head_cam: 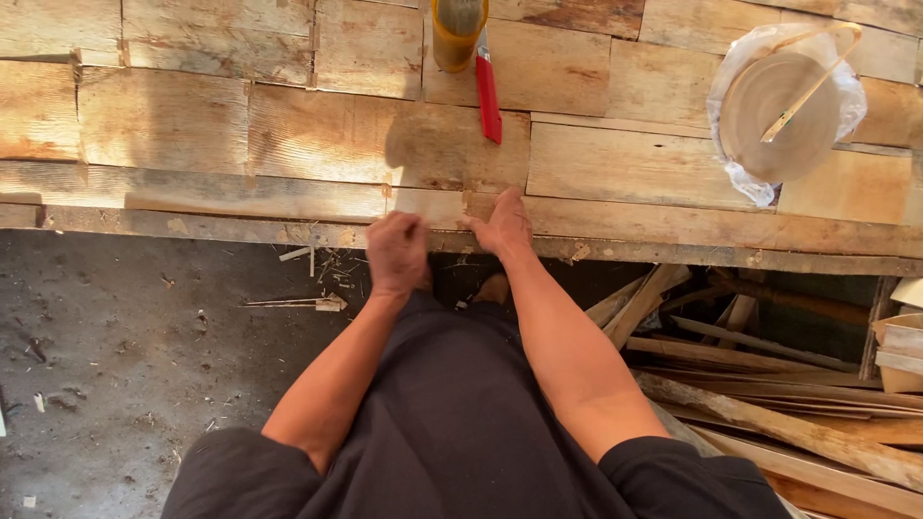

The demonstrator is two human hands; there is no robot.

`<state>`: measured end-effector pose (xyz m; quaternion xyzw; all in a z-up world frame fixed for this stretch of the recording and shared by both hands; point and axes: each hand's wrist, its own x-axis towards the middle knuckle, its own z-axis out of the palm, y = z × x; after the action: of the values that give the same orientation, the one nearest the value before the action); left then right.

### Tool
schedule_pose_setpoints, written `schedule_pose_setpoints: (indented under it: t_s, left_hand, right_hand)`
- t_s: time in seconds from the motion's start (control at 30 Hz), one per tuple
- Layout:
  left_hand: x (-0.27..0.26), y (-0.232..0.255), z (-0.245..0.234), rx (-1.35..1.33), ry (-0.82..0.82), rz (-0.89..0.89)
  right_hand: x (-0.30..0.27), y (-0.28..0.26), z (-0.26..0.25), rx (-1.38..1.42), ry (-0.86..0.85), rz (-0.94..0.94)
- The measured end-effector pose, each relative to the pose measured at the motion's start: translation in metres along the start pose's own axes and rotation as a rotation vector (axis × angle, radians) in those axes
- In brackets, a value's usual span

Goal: Apply adhesive and wood strips to fill gaps and patch a wooden surface.

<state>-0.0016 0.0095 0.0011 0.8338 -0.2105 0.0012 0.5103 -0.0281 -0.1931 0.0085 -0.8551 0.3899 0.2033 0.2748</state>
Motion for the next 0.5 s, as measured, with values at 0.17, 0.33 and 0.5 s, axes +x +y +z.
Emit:
schedule_pose_setpoints:
  t_s: [0.17,0.33,0.5]
  left_hand:
    - [-0.028,-0.002,-0.045,-0.205,0.230,-0.233]
    - [-0.051,0.007,-0.066,-0.581,0.372,-0.416]
    - [-0.049,0.022,-0.072,-0.610,0.367,-0.393]
  right_hand:
    - [-0.006,-0.017,-0.009,-0.028,-0.046,0.045]
    - [-0.009,-0.019,-0.006,-0.147,-0.006,0.019]
    - [-0.011,-0.022,-0.011,-0.068,-0.020,0.043]
